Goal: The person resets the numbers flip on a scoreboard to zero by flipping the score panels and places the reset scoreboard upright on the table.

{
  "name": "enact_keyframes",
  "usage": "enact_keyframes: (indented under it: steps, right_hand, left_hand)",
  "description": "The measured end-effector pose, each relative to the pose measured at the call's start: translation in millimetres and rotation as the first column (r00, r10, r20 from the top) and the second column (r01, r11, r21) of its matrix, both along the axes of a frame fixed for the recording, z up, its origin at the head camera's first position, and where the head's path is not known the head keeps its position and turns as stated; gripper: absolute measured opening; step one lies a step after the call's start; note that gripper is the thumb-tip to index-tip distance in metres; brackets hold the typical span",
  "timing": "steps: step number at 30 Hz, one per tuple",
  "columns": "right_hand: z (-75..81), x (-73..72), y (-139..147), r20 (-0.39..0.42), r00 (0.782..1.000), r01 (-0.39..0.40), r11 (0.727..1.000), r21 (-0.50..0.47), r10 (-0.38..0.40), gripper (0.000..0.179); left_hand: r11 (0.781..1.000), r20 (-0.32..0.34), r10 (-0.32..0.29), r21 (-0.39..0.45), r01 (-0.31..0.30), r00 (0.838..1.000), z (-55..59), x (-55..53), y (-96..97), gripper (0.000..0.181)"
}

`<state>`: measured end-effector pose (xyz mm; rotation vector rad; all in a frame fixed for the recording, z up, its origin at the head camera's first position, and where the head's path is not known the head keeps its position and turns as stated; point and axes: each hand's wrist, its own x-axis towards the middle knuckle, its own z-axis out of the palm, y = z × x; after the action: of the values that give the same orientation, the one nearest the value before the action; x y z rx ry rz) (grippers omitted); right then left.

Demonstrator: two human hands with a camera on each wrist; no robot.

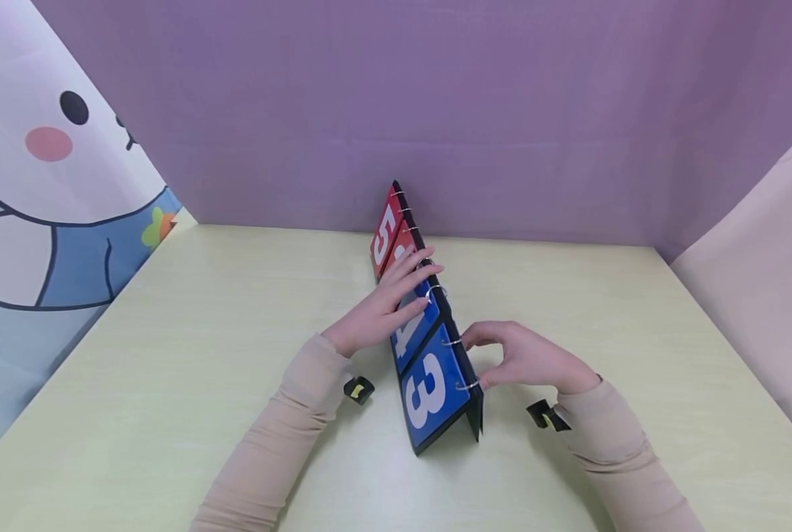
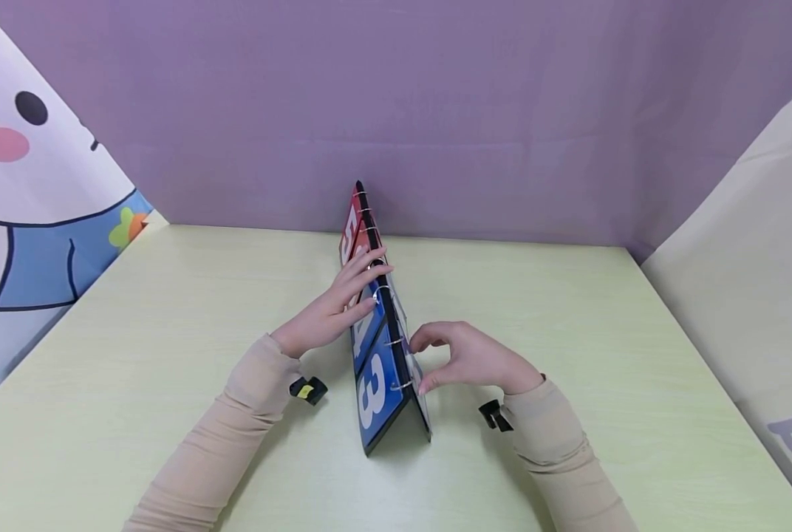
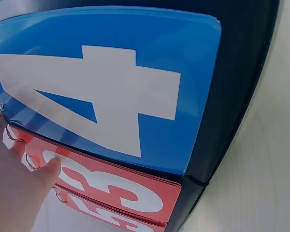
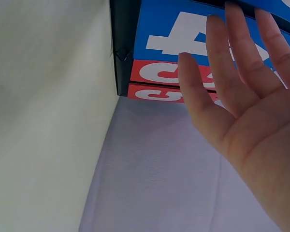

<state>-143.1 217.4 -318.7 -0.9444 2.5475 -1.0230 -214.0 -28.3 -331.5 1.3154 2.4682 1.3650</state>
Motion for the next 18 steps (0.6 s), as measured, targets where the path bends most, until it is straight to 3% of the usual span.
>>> enact_keyframes:
  steps: [18]
  right_hand:
    - [-11.4,-10.2,13.8,0.093,0.995,-0.024,1.0,0.014,0.023,0.022]
  left_hand:
    - [1.0,-0.018,0.003,0.003,-0.003,1.0,-1.3,-1.5,0.7,0.05]
